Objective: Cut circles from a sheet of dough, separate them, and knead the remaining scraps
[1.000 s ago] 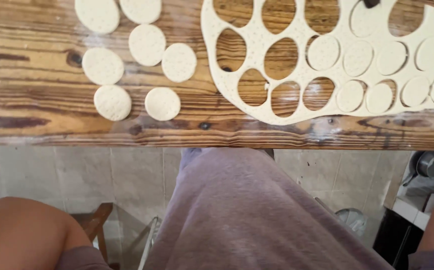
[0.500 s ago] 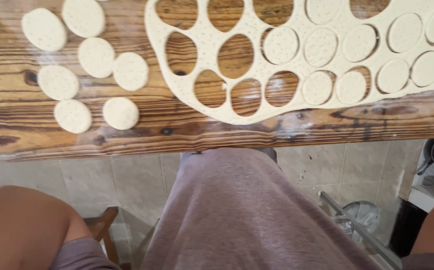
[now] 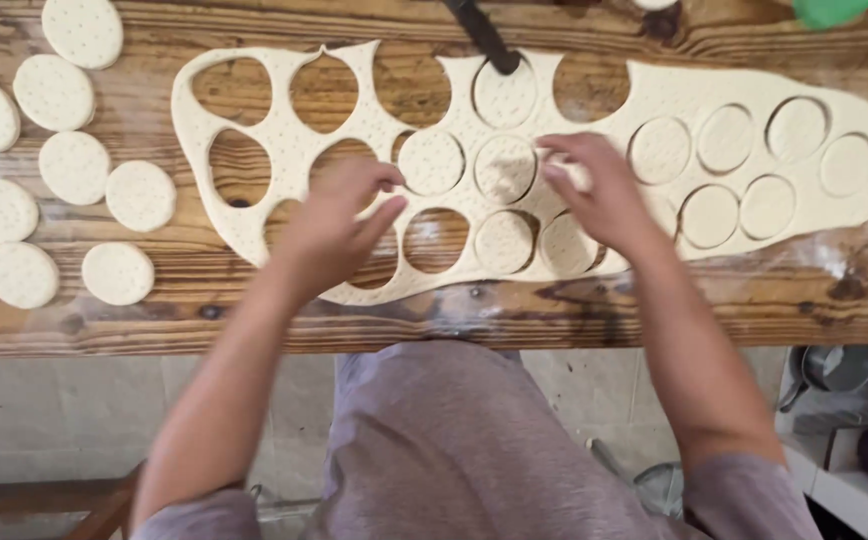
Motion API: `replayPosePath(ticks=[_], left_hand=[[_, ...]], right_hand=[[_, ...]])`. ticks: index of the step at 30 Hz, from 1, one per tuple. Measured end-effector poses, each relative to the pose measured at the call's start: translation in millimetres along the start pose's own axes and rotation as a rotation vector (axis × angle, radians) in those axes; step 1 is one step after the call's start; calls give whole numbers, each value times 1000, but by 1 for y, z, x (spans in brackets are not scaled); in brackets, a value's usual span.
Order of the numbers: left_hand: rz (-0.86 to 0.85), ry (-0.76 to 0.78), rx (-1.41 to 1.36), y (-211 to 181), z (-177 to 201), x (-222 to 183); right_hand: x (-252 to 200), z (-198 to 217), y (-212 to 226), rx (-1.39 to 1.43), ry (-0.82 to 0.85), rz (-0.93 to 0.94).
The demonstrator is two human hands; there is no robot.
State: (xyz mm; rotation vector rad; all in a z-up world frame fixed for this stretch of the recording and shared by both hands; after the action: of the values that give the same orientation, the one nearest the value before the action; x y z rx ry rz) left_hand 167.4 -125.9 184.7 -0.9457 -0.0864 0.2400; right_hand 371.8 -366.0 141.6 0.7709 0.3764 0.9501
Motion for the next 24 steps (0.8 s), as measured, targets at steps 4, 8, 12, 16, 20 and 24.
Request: replayPosePath(ticks=[4,8,12,16,20,24], left_hand=[[151,-113,358,112,-128,12],[238,-413,774,130,-172,25],[345,-466,809,105,-169,28],[460,-384,759,94,-171,29],[641,-197,573,85,-165,33],[651,-302,524,99,-160,43]], right_hand=[[40,-71,-76,-436,160,105],[78,-86,-97,-634,221,215],[103,-71,-89,-696,265,339],[119,-62,-86,-757,338,395],[141,-58,-100,-763,322,485],[136,-73,-121,-797,309,506]])
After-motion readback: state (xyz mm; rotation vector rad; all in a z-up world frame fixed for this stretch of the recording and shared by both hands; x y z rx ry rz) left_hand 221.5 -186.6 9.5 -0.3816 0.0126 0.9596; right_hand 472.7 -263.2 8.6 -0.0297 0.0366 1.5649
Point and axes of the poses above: each hand's wrist, its own x-axis towards the middle knuckle, its own z-axis out of the back of the hand, y = z × x, the point moved 5 cm from there along x, towards the middle knuckle, and after that the axes turned 2 degrees about -y, right-handed, at the moved point
